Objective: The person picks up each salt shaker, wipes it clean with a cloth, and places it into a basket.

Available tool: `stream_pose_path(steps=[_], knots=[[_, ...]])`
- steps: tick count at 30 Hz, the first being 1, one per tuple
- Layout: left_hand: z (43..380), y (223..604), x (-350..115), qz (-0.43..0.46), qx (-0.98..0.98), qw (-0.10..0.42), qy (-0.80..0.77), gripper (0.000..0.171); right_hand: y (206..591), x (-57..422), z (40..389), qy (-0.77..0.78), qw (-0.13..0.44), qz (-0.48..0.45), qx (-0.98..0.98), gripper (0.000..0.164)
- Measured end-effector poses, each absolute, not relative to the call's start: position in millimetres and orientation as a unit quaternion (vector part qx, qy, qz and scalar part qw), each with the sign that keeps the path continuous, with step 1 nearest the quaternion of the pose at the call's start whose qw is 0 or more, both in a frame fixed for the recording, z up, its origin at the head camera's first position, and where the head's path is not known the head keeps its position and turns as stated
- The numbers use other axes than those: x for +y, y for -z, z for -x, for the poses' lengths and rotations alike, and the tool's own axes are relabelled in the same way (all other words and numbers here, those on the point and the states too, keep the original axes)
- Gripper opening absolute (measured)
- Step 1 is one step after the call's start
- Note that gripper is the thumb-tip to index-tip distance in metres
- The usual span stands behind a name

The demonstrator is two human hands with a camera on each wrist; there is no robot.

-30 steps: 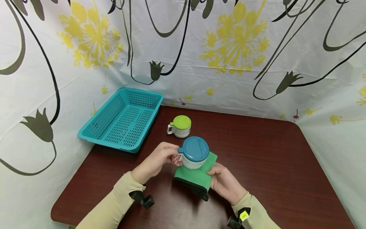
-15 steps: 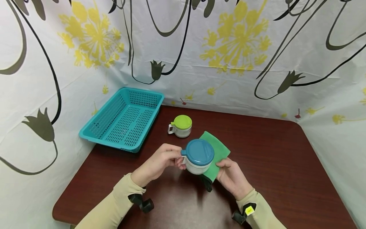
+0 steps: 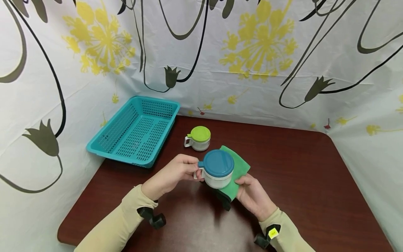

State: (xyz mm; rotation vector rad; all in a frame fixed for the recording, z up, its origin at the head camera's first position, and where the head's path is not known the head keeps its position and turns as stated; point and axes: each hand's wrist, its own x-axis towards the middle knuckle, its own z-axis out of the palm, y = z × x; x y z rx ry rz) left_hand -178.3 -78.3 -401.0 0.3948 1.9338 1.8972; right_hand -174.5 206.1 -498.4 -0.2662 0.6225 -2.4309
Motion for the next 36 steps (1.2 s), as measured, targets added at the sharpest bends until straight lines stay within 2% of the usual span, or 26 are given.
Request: stream_pose_path(steps=[6,15,23,30,36], knots=[[186,398,-79,-0.100,0.707,0.201,-0.670,0.022,495,199,170,0.898,0.323,0.114,0.276,0.057],[195,388,-85,-0.073,0.718,0.231,-0.652,0.017,481,204,171,0.885,0.295,0.115,0.343,0.048],[199,372,-100,-0.088,0.726,0.207,-0.651,0.017,468,214,173,0.867,0.261,0.103,0.412,0.047],[209,363,-121,-0.057,0.733,0.185,-0.652,0.018,463,239,173,0.846,0.227,0.107,0.470,0.046],[220,358,-143,-0.020,0.722,0.149,-0.675,0.018,460,261,171,0.815,0.220,0.095,0.528,0.050]])
